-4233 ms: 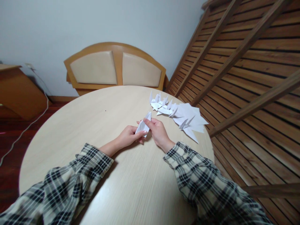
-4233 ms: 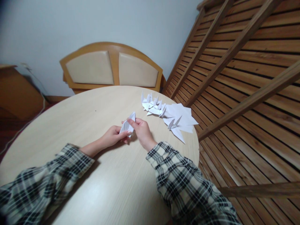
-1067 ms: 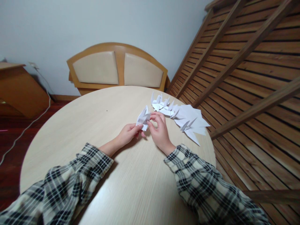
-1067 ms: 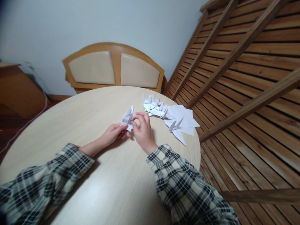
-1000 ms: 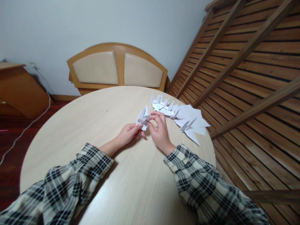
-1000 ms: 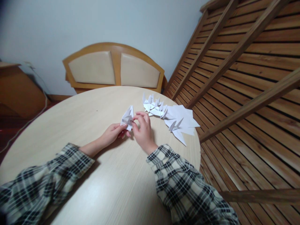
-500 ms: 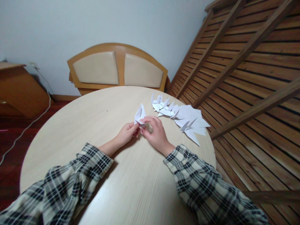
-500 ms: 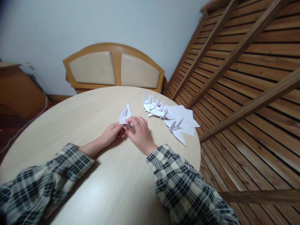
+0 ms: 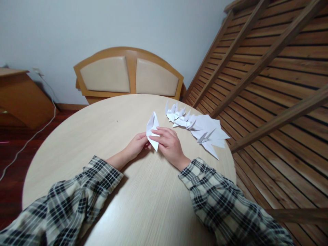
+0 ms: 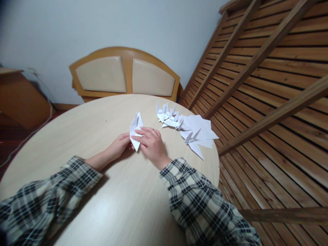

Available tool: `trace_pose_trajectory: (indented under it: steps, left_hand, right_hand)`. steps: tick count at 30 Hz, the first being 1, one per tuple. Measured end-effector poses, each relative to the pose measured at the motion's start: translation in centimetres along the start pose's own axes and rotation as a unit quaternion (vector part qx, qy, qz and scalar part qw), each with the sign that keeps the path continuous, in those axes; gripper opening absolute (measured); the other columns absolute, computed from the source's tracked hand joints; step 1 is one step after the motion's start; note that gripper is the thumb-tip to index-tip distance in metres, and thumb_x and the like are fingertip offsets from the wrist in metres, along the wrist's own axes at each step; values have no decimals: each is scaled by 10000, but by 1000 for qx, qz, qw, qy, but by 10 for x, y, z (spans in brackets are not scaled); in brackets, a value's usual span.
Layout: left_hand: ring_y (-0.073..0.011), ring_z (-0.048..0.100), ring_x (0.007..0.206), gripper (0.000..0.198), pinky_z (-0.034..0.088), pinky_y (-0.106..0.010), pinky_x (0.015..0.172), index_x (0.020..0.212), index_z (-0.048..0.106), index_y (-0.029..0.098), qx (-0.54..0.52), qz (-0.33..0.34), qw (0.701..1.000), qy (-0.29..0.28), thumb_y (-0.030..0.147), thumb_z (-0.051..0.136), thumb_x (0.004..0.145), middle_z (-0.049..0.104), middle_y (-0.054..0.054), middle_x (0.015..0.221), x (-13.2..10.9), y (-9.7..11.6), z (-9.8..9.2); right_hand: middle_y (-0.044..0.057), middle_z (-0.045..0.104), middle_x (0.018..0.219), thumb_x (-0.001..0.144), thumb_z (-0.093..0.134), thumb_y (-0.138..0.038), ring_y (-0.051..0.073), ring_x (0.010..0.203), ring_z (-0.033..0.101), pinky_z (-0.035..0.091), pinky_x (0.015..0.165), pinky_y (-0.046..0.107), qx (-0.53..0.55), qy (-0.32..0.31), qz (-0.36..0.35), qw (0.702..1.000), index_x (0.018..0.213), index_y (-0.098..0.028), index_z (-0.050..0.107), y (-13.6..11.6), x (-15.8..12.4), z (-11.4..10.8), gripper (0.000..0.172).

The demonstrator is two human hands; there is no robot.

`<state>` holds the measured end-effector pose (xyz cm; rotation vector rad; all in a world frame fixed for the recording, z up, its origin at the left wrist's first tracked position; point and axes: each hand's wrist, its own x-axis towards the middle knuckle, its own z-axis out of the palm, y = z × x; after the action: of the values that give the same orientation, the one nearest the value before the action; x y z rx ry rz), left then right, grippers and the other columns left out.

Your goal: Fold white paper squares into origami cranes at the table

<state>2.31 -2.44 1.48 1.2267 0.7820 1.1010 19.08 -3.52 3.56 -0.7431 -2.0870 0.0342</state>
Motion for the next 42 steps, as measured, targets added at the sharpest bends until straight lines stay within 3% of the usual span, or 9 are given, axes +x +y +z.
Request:
trace_pose_trajectory:
  steps: [7,12,16,20,24,29,33,38,42]
  left_hand:
    - [-79,416,488,159,318,-223,477,701,598,135,-35,0,998,44,263,611,794,499,21,560,1,0,3]
    - [-98,484,554,109,378,-230,530,779,625,120,-81,-16,996,18,227,611,778,569,-9,639,1,0,4]
    - [-143,561,662,170,449,-258,617,864,644,110,-117,-34,992,-19,224,581,755,644,-45,744,1,0,3]
    - [-193,606,766,255,489,-305,710,884,652,87,-137,-72,988,-7,248,506,749,690,-97,822,2,0,1]
    - [-218,625,794,301,498,-324,721,920,644,89,-155,-84,984,18,269,478,744,705,-108,837,2,-1,0]
    - [-249,640,774,382,510,-362,687,941,640,92,-178,-72,981,-11,342,420,754,706,-117,791,1,0,-1]
    - [-244,648,772,397,506,-346,666,972,639,109,-170,-67,983,-25,394,427,797,707,-114,799,1,2,0]
    - [-180,642,816,317,490,-287,750,1002,635,126,-136,-40,990,3,397,572,850,701,-93,895,1,0,7]
    - [-163,621,798,321,481,-279,754,994,646,103,-108,-16,994,23,388,583,858,693,-99,910,2,-3,7]
  right_hand:
    - [-23,652,1199,835,582,-66,185,1256,486,408,1017,482,34,-23,11,999,1039,-353,696,5,0,4,370]
    - [17,590,1213,836,574,-79,194,1237,500,432,1012,463,57,1,18,998,1026,-347,703,5,-2,7,354]
    - [45,542,1158,842,535,-67,195,1220,506,450,1009,425,70,5,24,997,1054,-338,697,4,-3,6,381]
    - [56,531,1111,843,491,-50,203,1218,505,446,1013,438,61,0,15,998,1053,-321,699,5,-2,5,401]
    - [50,537,1108,836,507,-58,210,1221,497,448,1008,448,50,-16,12,999,1027,-318,705,6,-1,5,379]
    - [54,541,1101,838,524,-71,219,1227,488,451,997,445,53,-23,4,998,1025,-300,707,6,0,5,348]
    - [59,551,1129,837,549,-90,228,1215,487,449,979,462,31,-45,9,998,1023,-296,709,6,0,4,321]
    - [41,551,1175,829,553,-82,228,1266,439,418,1009,491,-10,-71,-2,997,1041,-312,690,2,0,3,341]
    - [41,517,1239,799,510,-42,221,1301,409,386,1063,487,41,-53,-15,998,1050,-289,678,-2,0,1,391]
